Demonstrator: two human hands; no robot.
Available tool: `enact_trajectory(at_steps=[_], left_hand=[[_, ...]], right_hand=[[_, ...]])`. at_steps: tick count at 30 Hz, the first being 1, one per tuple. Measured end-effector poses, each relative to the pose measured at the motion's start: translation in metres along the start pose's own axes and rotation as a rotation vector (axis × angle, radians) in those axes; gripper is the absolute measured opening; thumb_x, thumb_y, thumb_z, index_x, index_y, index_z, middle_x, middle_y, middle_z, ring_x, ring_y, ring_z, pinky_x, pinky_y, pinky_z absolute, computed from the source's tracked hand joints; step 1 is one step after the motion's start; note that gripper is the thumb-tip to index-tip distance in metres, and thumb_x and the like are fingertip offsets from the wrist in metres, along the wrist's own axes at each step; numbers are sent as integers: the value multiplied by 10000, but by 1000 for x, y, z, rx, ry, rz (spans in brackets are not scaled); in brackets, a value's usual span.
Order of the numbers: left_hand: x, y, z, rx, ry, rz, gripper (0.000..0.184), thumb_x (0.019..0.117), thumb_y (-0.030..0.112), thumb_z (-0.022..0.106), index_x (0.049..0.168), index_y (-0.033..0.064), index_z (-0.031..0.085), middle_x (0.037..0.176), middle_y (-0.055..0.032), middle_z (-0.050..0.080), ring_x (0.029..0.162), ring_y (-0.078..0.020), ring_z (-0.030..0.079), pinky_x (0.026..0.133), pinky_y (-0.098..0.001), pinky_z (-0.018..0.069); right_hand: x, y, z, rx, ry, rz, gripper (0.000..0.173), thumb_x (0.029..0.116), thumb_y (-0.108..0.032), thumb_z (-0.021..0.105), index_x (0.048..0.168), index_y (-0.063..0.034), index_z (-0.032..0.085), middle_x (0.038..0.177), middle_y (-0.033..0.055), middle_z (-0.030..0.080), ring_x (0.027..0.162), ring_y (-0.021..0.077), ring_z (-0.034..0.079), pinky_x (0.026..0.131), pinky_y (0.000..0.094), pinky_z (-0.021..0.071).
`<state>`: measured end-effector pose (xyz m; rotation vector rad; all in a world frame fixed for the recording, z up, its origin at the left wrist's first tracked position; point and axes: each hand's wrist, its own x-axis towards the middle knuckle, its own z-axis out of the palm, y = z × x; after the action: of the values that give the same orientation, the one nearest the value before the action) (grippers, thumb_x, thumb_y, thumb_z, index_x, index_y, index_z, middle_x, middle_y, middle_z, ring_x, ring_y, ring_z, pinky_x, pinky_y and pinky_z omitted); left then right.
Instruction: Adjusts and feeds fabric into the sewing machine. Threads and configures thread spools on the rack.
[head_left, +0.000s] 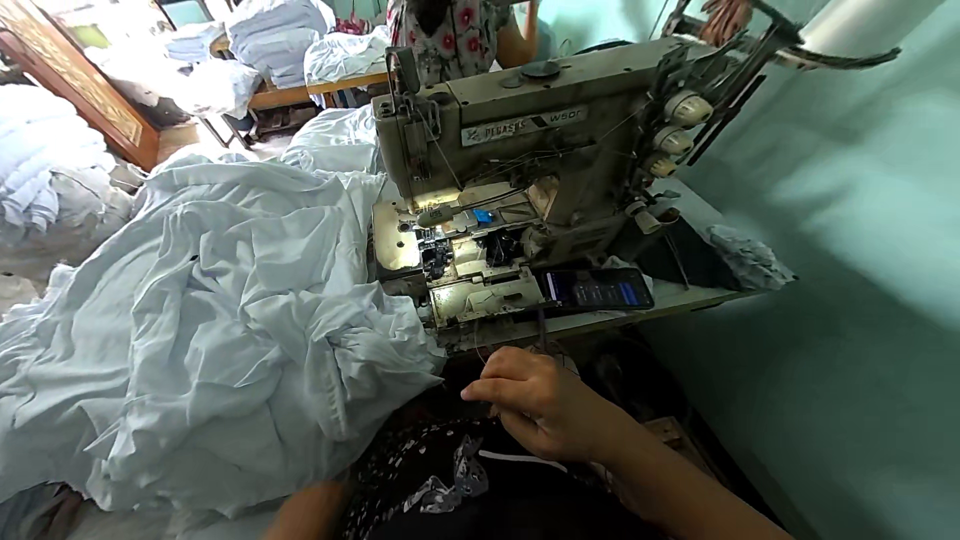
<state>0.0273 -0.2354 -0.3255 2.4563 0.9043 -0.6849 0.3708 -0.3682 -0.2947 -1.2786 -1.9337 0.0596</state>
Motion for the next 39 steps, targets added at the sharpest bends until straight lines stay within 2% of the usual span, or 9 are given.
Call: enact_trajectory(at_steps=[4, 7, 11, 14, 20, 23, 28, 34, 39], left_hand=[[58, 61, -77, -418, 343, 488, 291, 1070, 249, 491, 1092, 101, 740, 898, -9, 728, 785, -112, 695, 738, -336, 599], [99, 118, -104, -1066, -39, 579, 547, 1114, 395, 271, 1293, 41, 648, 1076, -44, 740, 941, -128, 713, 842, -341, 602], [136, 164, -110, -1507, -82, 586, 228, 1048, 161, 552, 1131, -18, 665, 918, -80, 739, 821, -155, 719, 790, -338, 608], [150, 166, -116, -1263, 302, 673, 77, 961, 35, 672, 1006, -21, 701, 848, -59, 738, 758, -130, 714, 745, -300, 616], [166, 162, -120, -414, 901, 819, 114, 968, 203, 703, 979, 130, 790, 977, 8, 747, 972, -89, 688, 899, -287, 564], [167, 170, -126, -243, 941, 773, 131, 968, 278, 696, 965, 207, 806, 938, 4, 675, 943, -141, 621, 889, -356, 500], [171, 187, -136, -403, 779, 844, 92, 923, 252, 749, 922, 182, 808, 894, 1, 658, 926, -113, 611, 901, -320, 494], [188, 182, -147, -710, 646, 825, 106, 891, 228, 794, 904, 123, 802, 837, 43, 635, 799, 0, 556, 718, -164, 449], [206, 172, -156, -763, 670, 713, 89, 882, 206, 803, 884, 117, 797, 780, 55, 600, 704, -1, 529, 628, -155, 435]], right_hand=[[-7, -3, -2, 28, 24, -14, 323, 918, -77, 535, 1143, -135, 760, 992, 56, 713, 1024, 177, 664, 940, 314, 541], [-6, -7, -7, 33, 45, -30, 306, 923, -74, 534, 1123, -125, 758, 990, 55, 710, 1023, 173, 661, 946, 308, 538], [-22, -4, -15, 27, 73, 18, 272, 942, -87, 548, 1104, -131, 761, 966, 39, 704, 1000, 161, 662, 934, 316, 547], [-50, 12, -18, 17, 121, 170, 272, 955, -124, 526, 1081, -150, 765, 998, 18, 722, 1029, 143, 668, 930, 321, 556], [-83, 52, -35, -235, 219, 648, 299, 911, -114, 532, 1085, -106, 776, 1141, 98, 719, 987, 211, 710, 815, 406, 610], [-63, 56, -47, -324, 438, 558, 322, 968, -286, 654, 1233, -112, 713, 1283, 144, 662, 1168, 250, 651, 951, 416, 576], [-7, 64, -25, -203, 370, 265, 636, 893, -487, 751, 1411, -192, 531, 1374, 82, 617, 1411, 284, 473, 1187, 544, 361], [5, 105, -4, -103, 534, 269, 279, 994, -204, 644, 1236, -66, 661, 991, 43, 725, 954, 108, 691, 1109, 431, 462], [0, 114, -9, -120, 533, 260, 226, 1021, -148, 623, 1209, -90, 734, 1101, 34, 761, 1023, 109, 716, 1112, 403, 491]])
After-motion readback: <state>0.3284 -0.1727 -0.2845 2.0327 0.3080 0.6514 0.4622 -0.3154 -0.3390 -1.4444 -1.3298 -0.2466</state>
